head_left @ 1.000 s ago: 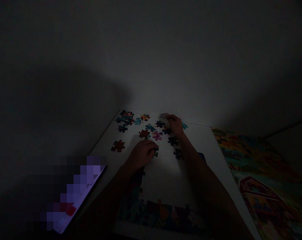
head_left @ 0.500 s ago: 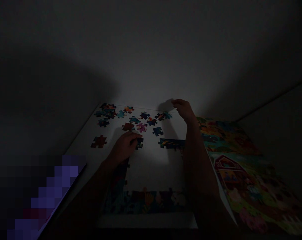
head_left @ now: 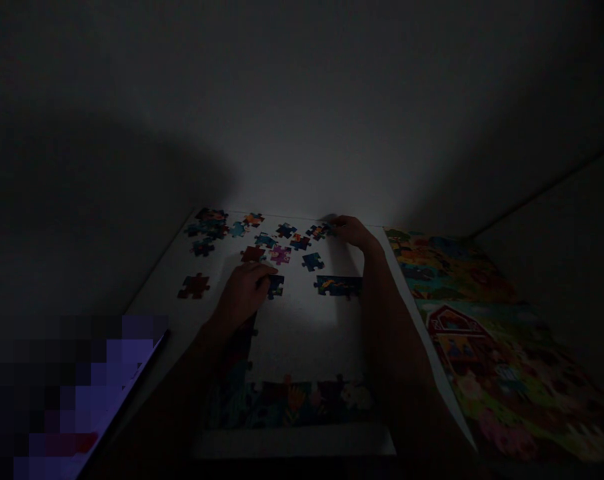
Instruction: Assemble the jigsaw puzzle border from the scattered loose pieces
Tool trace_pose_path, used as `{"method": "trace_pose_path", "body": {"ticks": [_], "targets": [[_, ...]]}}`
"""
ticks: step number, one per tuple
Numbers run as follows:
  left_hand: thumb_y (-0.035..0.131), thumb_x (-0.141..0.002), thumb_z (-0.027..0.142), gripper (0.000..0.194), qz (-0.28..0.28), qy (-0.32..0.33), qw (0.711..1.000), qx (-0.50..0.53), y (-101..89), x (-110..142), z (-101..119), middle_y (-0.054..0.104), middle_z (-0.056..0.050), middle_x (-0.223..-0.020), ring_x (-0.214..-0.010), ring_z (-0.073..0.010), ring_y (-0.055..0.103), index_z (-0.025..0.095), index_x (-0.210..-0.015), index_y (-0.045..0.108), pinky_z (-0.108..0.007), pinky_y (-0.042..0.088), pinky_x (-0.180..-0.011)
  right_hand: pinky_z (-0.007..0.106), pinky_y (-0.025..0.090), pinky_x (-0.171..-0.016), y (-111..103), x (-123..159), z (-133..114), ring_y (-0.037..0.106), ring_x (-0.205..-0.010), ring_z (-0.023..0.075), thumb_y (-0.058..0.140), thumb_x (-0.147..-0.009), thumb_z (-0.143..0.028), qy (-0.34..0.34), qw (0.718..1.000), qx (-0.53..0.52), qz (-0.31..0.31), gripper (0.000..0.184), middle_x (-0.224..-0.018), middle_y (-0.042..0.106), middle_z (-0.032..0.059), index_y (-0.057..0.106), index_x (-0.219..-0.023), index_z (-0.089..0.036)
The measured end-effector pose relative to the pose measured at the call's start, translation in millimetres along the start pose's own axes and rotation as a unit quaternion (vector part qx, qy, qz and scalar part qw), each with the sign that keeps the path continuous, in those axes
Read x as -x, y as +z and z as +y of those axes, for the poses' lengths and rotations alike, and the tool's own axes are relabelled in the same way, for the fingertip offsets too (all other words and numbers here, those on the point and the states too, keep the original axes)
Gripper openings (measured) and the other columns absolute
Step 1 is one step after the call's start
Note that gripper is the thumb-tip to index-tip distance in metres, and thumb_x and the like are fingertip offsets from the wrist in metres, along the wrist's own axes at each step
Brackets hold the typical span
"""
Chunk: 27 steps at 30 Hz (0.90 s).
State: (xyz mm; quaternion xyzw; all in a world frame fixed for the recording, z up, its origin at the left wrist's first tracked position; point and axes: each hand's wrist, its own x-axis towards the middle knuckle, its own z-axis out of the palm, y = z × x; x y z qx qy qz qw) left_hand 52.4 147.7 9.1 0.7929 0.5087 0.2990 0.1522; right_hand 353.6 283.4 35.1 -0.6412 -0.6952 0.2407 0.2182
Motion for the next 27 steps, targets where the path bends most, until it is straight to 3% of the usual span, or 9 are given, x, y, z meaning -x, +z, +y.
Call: {"method": "trace_pose_path", "body": {"ticks": [6, 11, 18, 23, 27], "targets": [[0.050, -0.084, 0.014, 0.029, -0.001, 0.006, 1.000, -0.009, -0.7, -2.1, 1.0, 0.073, -0.005, -0.100, -0.099, -0.0237, 0.066, 0.022, -0.097, 0.074, -0.044, 0.051, -0.096, 0.035, 0.050, -0.091, -17.5, -1.6, -28.4, 0.068, -0.099, 0.0222, 0.058, -0.084, -0.014, -0.036, 0.998, -0.015, 0.058, 0.029, -0.113, 0.072, 0.0154, 0.072, -0.109, -0.011], [0.048, -0.083, 0.014, 0.030, 0.001, 0.012, 1.000, -0.003, 0.6, -2.8, -0.4, 0.073, -0.006, -0.101, -0.099, -0.0239, 0.066, 0.021, -0.097, 0.075, -0.044, 0.052, -0.095, 0.039, 0.050, -0.093, -39.4, -7.2, -56.7, 0.068, -0.099, 0.0234, 0.059, -0.084, -0.017, -0.100, 0.992, -0.013, 0.077, 0.026, -0.109, 0.073, 0.0142, 0.074, -0.105, -0.012], [0.048, -0.081, 0.015, 0.030, 0.004, 0.017, 1.000, 0.003, 1.1, -4.1, -0.9, 0.074, -0.007, -0.098, -0.097, -0.0237, 0.067, 0.019, -0.094, 0.075, -0.043, 0.052, -0.096, 0.040, 0.052, -0.087, -56.1, 6.0, -54.8, 0.066, -0.089, 0.0202, 0.058, -0.082, -0.020, -0.118, 0.985, -0.075, 0.099, 0.025, -0.098, 0.073, 0.0116, 0.072, -0.101, -0.011], [0.045, -0.082, 0.020, 0.032, 0.003, 0.027, 1.000, 0.006, 2.6, -5.6, -3.1, 0.074, -0.007, -0.101, -0.098, -0.0237, 0.067, 0.018, -0.096, 0.075, -0.041, 0.051, -0.097, 0.037, 0.050, -0.086, -84.6, 35.9, -48.4, 0.062, -0.088, 0.0176, 0.057, -0.086, -0.024, -0.158, 0.976, -0.053, 0.137, 0.024, -0.094, 0.070, 0.0075, 0.069, -0.104, -0.013], [0.046, -0.082, 0.022, 0.032, 0.004, 0.015, 1.000, 0.006, 4.3, -7.3, -4.4, 0.074, -0.006, -0.102, -0.104, -0.0254, 0.065, 0.020, -0.096, 0.075, -0.041, 0.050, -0.100, 0.036, 0.049, -0.087, -101.3, 98.3, -53.2, 0.062, -0.090, 0.0186, 0.055, -0.090, -0.025, -0.151, 0.981, 0.011, 0.125, 0.023, -0.098, 0.070, 0.0074, 0.069, -0.105, -0.014]]}}
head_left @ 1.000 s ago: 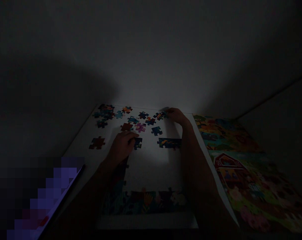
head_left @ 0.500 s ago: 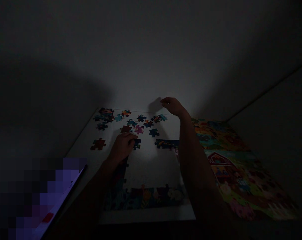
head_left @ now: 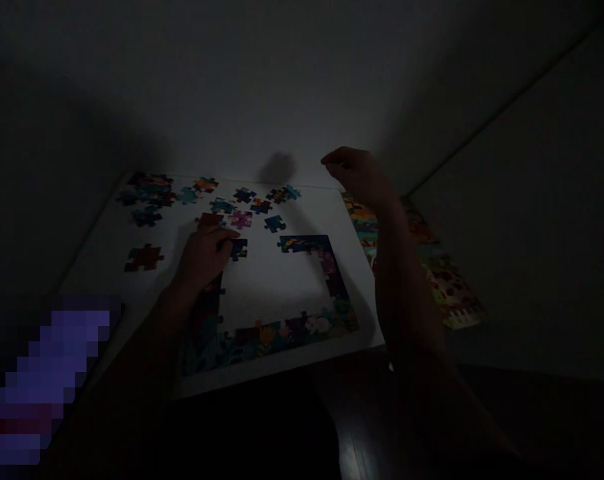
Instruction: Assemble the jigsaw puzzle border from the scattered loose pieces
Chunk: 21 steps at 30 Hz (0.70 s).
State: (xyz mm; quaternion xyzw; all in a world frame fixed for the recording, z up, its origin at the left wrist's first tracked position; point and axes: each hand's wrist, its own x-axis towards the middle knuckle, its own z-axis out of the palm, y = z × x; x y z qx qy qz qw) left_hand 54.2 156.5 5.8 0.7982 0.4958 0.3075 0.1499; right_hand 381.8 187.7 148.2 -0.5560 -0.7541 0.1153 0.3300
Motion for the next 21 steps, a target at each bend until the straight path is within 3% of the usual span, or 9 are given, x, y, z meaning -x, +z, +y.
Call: {"method": "trace_pose_path", "body": {"ticks": [3, 7, 10, 12, 16, 19, 21], "targets": [[0.045, -0.083, 0.024, 0.032, -0.003, -0.009, 1.000, -0.002, -1.2, 0.8, 2.0, 0.073, -0.006, -0.104, -0.105, -0.0257, 0.065, 0.021, -0.096, 0.075, -0.041, 0.050, -0.100, 0.036, 0.052, -0.085, -6.1, 70.8, -20.1, 0.064, -0.087, 0.0195, 0.054, -0.093, -0.028, 0.030, 0.997, 0.035, -0.063, 0.023, -0.097, 0.071, 0.0084, 0.071, -0.100, -0.015], [0.045, -0.084, 0.025, 0.033, -0.006, -0.019, 1.000, -0.007, -3.1, 2.4, 5.0, 0.072, -0.006, -0.105, -0.104, -0.0252, 0.065, 0.023, -0.097, 0.075, -0.039, 0.050, -0.100, 0.039, 0.054, -0.089, 15.4, 180.6, -37.2, 0.066, -0.099, 0.0224, 0.054, -0.095, -0.029, 0.044, 0.984, 0.031, -0.168, 0.024, -0.110, 0.069, 0.0106, 0.069, -0.110, -0.019], [0.045, -0.083, 0.023, 0.033, -0.008, -0.019, 1.000, -0.002, -2.7, 2.7, 5.4, 0.072, -0.007, -0.105, -0.105, -0.0248, 0.065, 0.021, -0.098, 0.075, -0.039, 0.050, -0.101, 0.049, 0.049, -0.101, 43.0, 248.2, -46.3, 0.056, -0.124, 0.0283, 0.057, -0.094, -0.034, 0.062, 0.988, 0.039, -0.138, 0.035, -0.134, 0.060, 0.0139, 0.063, -0.126, -0.023], [0.045, -0.082, 0.023, 0.034, -0.006, -0.018, 1.000, 0.005, -1.7, 2.5, 5.1, 0.072, -0.007, -0.105, -0.104, -0.0247, 0.065, 0.020, -0.098, 0.075, -0.039, 0.050, -0.101, 0.055, 0.042, -0.109, 58.8, 278.2, -52.6, 0.042, -0.140, 0.0309, 0.057, -0.094, -0.037, 0.075, 0.990, 0.055, -0.102, 0.045, -0.149, 0.047, 0.0117, 0.055, -0.138, -0.029], [0.047, -0.082, 0.020, 0.032, 0.003, -0.024, 1.000, 0.002, -1.0, 2.2, 5.4, 0.073, -0.005, -0.102, -0.104, -0.0251, 0.065, 0.020, -0.097, 0.075, -0.039, 0.050, -0.101, 0.058, 0.029, -0.118, 69.3, 297.3, -62.3, 0.031, -0.147, 0.0280, 0.053, -0.095, -0.037, 0.117, 0.986, 0.063, -0.100, 0.051, -0.155, 0.040, 0.0035, 0.046, -0.145, -0.043], [0.047, -0.081, 0.019, 0.032, 0.001, -0.019, 1.000, -0.003, -2.9, 2.9, 7.2, 0.074, -0.004, -0.101, -0.102, -0.0232, 0.065, 0.021, -0.096, 0.075, -0.037, 0.051, -0.099, 0.063, 0.021, -0.118, 60.8, 279.1, -60.8, 0.042, -0.140, 0.0309, 0.056, -0.093, -0.038, 0.121, 0.986, 0.062, -0.099, 0.039, -0.146, 0.052, 0.0048, 0.060, -0.131, -0.044], [0.047, -0.081, 0.017, 0.031, -0.011, -0.008, 1.000, -0.007, -4.3, 3.5, 8.2, 0.074, -0.004, -0.099, -0.100, -0.0227, 0.066, 0.021, -0.095, 0.075, -0.037, 0.051, -0.099, 0.064, 0.021, -0.117, 53.7, 252.6, -54.7, 0.052, -0.130, 0.0316, 0.055, -0.092, -0.037, 0.118, 0.989, 0.063, -0.057, 0.028, -0.135, 0.062, 0.0066, 0.069, -0.117, -0.040]]}}
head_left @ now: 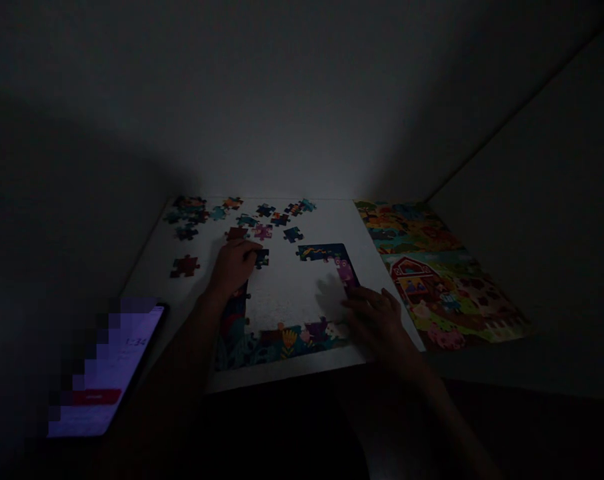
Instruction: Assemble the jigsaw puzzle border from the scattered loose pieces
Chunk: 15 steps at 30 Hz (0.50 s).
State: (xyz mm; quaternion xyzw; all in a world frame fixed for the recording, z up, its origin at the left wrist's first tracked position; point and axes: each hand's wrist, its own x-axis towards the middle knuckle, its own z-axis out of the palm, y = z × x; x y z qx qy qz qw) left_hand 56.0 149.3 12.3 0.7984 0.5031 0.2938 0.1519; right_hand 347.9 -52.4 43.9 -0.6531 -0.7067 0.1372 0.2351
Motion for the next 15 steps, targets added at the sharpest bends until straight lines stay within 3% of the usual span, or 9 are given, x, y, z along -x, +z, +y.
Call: {"method": "trace_pose_path", "body": {"ticks": [2, 4, 9, 12, 15], "targets": [[0.048, -0.081, 0.016, 0.031, -0.008, 0.009, 1.000, -0.003, -0.9, 0.4, 0.2, 0.074, -0.005, -0.100, -0.099, -0.0224, 0.066, 0.021, -0.096, 0.075, -0.038, 0.051, -0.098, 0.058, 0.032, -0.111, -7.0, -36.8, 0.7, 0.059, -0.120, 0.0306, 0.054, -0.092, -0.037, -0.003, 0.999, -0.020, 0.046, 0.025, -0.123, 0.068, 0.0082, 0.072, -0.108, -0.035], [0.048, -0.082, 0.016, 0.031, -0.011, 0.018, 1.000, -0.005, -1.2, 0.4, -0.4, 0.073, -0.006, -0.101, -0.099, -0.0227, 0.066, 0.020, -0.096, 0.075, -0.039, 0.050, -0.098, 0.047, 0.046, -0.100, -7.8, -79.5, 1.2, 0.063, -0.111, 0.0280, 0.052, -0.092, -0.036, -0.019, 0.997, -0.054, 0.047, 0.026, -0.114, 0.070, 0.0094, 0.072, -0.107, -0.029], [0.049, -0.083, 0.016, 0.029, -0.009, 0.028, 1.000, 0.008, -0.5, -0.6, -4.1, 0.073, -0.006, -0.100, -0.097, -0.0227, 0.067, 0.019, -0.096, 0.075, -0.039, 0.051, -0.096, 0.036, 0.049, -0.094, 20.6, -175.0, 5.7, 0.064, -0.107, 0.0241, 0.059, -0.090, -0.029, 0.012, 0.999, -0.047, 0.001, 0.031, -0.119, 0.066, 0.0133, 0.068, -0.117, -0.018], [0.050, -0.082, 0.015, 0.028, -0.004, 0.027, 1.000, 0.016, 0.5, -1.3, -5.9, 0.073, -0.006, -0.098, -0.098, -0.0226, 0.067, 0.019, -0.095, 0.075, -0.039, 0.051, -0.096, 0.033, 0.050, -0.091, 45.4, -207.4, 7.8, 0.065, -0.104, 0.0227, 0.058, -0.093, -0.032, 0.017, 0.998, -0.062, -0.027, 0.041, -0.122, 0.064, 0.0170, 0.061, -0.128, -0.012], [0.050, -0.082, 0.014, 0.028, 0.005, 0.017, 1.000, 0.020, 1.4, -1.7, -6.8, 0.073, -0.004, -0.097, -0.098, -0.0225, 0.066, 0.021, -0.094, 0.075, -0.039, 0.051, -0.096, 0.033, 0.048, -0.095, 65.0, -218.3, 6.7, 0.064, -0.108, 0.0230, 0.057, -0.093, -0.034, -0.003, 0.997, -0.067, -0.022, 0.044, -0.122, 0.064, 0.0161, 0.058, -0.131, -0.012]]}}
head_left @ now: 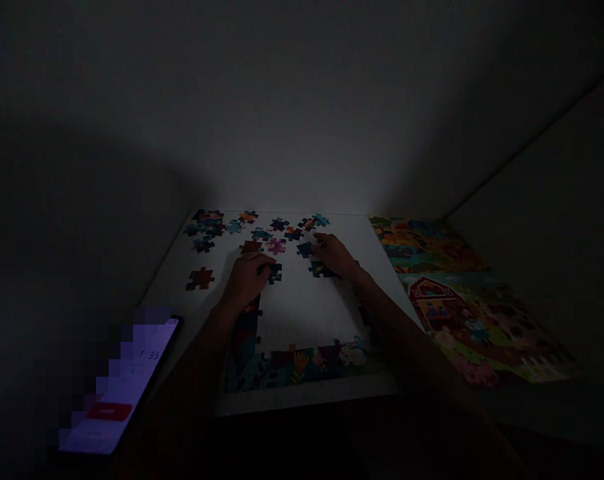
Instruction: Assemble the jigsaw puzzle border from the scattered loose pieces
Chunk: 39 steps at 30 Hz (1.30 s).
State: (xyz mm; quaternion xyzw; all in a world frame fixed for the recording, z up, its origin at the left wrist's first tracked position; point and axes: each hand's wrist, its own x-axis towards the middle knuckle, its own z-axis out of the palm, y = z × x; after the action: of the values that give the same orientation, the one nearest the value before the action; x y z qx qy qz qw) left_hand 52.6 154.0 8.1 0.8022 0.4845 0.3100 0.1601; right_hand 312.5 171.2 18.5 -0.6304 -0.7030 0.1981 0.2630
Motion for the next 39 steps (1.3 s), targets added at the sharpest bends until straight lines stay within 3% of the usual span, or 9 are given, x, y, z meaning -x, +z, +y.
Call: {"method": "trace_pose_path", "body": {"ticks": [3, 7, 15, 21, 25, 33, 39], "targets": [[0.051, -0.082, 0.014, 0.028, -0.005, -0.004, 1.000, -0.003, 0.8, -0.3, -0.3, 0.073, -0.004, -0.098, -0.097, -0.0225, 0.066, 0.021, -0.095, 0.075, -0.040, 0.051, -0.096, 0.040, 0.044, -0.100, 12.4, 4.6, -3.7, 0.058, -0.116, 0.0292, 0.062, -0.089, -0.043, -0.006, 0.997, 0.061, 0.037, 0.048, -0.122, 0.063, 0.0172, 0.060, -0.127, -0.013], [0.051, -0.082, 0.012, 0.029, -0.010, -0.014, 1.000, -0.012, 2.1, -0.8, 0.8, 0.072, -0.004, -0.099, -0.099, -0.0230, 0.064, 0.021, -0.095, 0.075, -0.041, 0.049, -0.097, 0.048, 0.043, -0.096, 20.9, 17.6, -15.5, 0.055, -0.114, 0.0366, 0.067, -0.082, -0.055, 0.045, 0.986, 0.145, 0.065, 0.057, -0.120, 0.060, 0.0219, 0.063, -0.118, -0.012], [0.051, -0.083, 0.010, 0.028, -0.008, -0.012, 1.000, -0.015, 1.1, 0.2, 3.9, 0.071, -0.005, -0.097, -0.097, -0.0229, 0.064, 0.021, -0.093, 0.075, -0.041, 0.049, -0.095, 0.046, 0.042, -0.095, 21.3, 15.9, -17.9, 0.057, -0.110, 0.0323, 0.069, -0.079, -0.039, 0.094, 0.990, 0.094, 0.052, 0.039, -0.116, 0.061, 0.0174, 0.064, -0.111, -0.016], [0.050, -0.082, 0.012, 0.028, -0.010, -0.013, 1.000, -0.016, 2.1, -0.5, 1.5, 0.071, -0.004, -0.097, -0.097, -0.0231, 0.064, 0.022, -0.092, 0.075, -0.042, 0.049, -0.095, 0.045, 0.045, -0.091, 17.7, 12.3, -10.7, 0.062, -0.103, 0.0288, 0.073, -0.071, -0.031, 0.093, 0.994, 0.018, 0.051, 0.040, -0.109, 0.066, 0.0110, 0.060, -0.107, -0.021], [0.050, -0.082, 0.013, 0.029, -0.009, -0.014, 1.000, -0.021, 2.6, -1.2, -0.1, 0.071, -0.004, -0.097, -0.099, -0.0232, 0.064, 0.022, -0.092, 0.075, -0.041, 0.049, -0.097, 0.038, 0.050, -0.078, 15.7, 15.8, -7.0, 0.063, -0.088, 0.0227, 0.069, -0.072, -0.033, 0.069, 0.992, -0.103, 0.035, 0.036, -0.095, 0.067, 0.0045, 0.053, -0.104, -0.024], [0.049, -0.082, 0.013, 0.029, -0.008, -0.014, 1.000, -0.013, 2.1, -1.1, -0.1, 0.072, -0.004, -0.098, -0.096, -0.0225, 0.064, 0.023, -0.093, 0.074, -0.042, 0.050, -0.095, 0.026, 0.049, -0.060, 12.8, 14.7, -10.8, 0.055, -0.069, 0.0138, 0.066, -0.068, -0.037, 0.047, 0.946, -0.321, 0.025, 0.027, -0.079, 0.054, -0.0024, 0.051, -0.087, -0.023], [0.050, -0.084, 0.012, 0.028, -0.011, -0.015, 1.000, -0.012, 0.2, -0.9, 2.6, 0.071, -0.005, -0.098, -0.097, -0.0236, 0.064, 0.021, -0.094, 0.075, -0.042, 0.050, -0.095, 0.028, 0.051, -0.067, 7.6, 15.3, -16.6, 0.058, -0.072, 0.0145, 0.068, -0.064, -0.037, 0.043, 0.927, -0.372, 0.011, 0.027, -0.078, 0.058, -0.0022, 0.053, -0.082, -0.023]]}}
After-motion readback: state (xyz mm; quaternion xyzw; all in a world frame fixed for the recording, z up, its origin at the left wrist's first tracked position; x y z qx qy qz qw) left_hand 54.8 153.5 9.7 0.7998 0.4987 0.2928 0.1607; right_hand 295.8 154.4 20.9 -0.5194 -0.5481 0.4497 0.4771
